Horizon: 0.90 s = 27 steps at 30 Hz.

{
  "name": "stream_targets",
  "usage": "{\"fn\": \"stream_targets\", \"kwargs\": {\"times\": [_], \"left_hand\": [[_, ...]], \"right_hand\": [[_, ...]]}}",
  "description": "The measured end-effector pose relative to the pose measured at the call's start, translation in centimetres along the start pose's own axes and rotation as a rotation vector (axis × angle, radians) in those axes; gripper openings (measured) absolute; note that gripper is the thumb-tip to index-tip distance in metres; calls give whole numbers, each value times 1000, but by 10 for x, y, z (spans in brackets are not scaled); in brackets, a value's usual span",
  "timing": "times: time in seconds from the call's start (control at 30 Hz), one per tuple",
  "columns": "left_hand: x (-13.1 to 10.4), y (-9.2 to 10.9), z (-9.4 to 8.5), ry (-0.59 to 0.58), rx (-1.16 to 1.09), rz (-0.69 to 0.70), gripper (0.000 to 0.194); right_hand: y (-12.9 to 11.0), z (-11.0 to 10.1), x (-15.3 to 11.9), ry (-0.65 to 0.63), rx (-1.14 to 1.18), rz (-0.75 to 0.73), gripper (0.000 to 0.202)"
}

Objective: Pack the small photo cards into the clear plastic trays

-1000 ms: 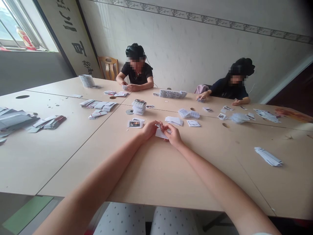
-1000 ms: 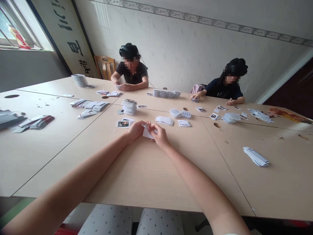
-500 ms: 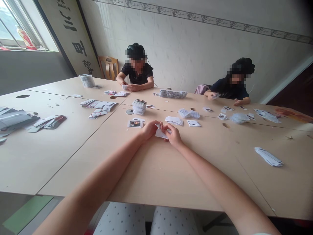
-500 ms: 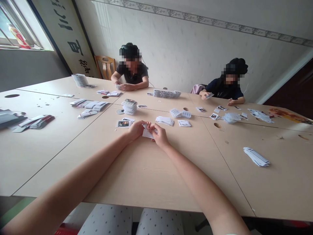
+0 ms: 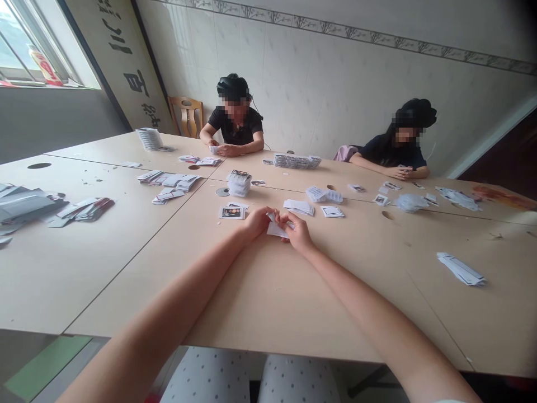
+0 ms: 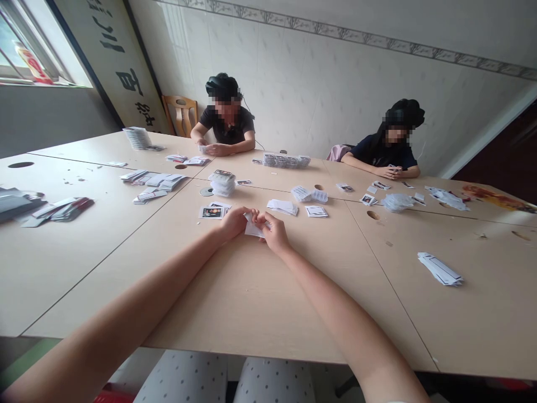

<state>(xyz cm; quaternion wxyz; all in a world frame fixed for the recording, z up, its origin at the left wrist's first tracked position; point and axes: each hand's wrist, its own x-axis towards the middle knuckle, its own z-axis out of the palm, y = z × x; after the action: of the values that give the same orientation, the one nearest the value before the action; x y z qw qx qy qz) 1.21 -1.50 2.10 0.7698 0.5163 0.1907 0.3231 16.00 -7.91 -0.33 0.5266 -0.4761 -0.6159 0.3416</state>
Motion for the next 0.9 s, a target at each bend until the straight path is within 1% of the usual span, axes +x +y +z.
{"fn": "stream_targets", "kwargs": {"times": [0.3, 0.47, 0.63, 0.9], "left_hand": [[0, -1, -2, -9, -14, -12, 24], [0, 0, 0, 17, -24, -7, 22], [-1, 0, 2, 17, -25, -9, 23], [0, -1, 0, 10, -28, 3, 23]], "right_hand": [[0, 0, 0, 2, -9, -2, 24], [1, 0, 0, 1, -16, -10, 24], [1, 0, 1, 8, -21, -12, 24], [3, 0, 1, 6, -27, -20, 24]]}}
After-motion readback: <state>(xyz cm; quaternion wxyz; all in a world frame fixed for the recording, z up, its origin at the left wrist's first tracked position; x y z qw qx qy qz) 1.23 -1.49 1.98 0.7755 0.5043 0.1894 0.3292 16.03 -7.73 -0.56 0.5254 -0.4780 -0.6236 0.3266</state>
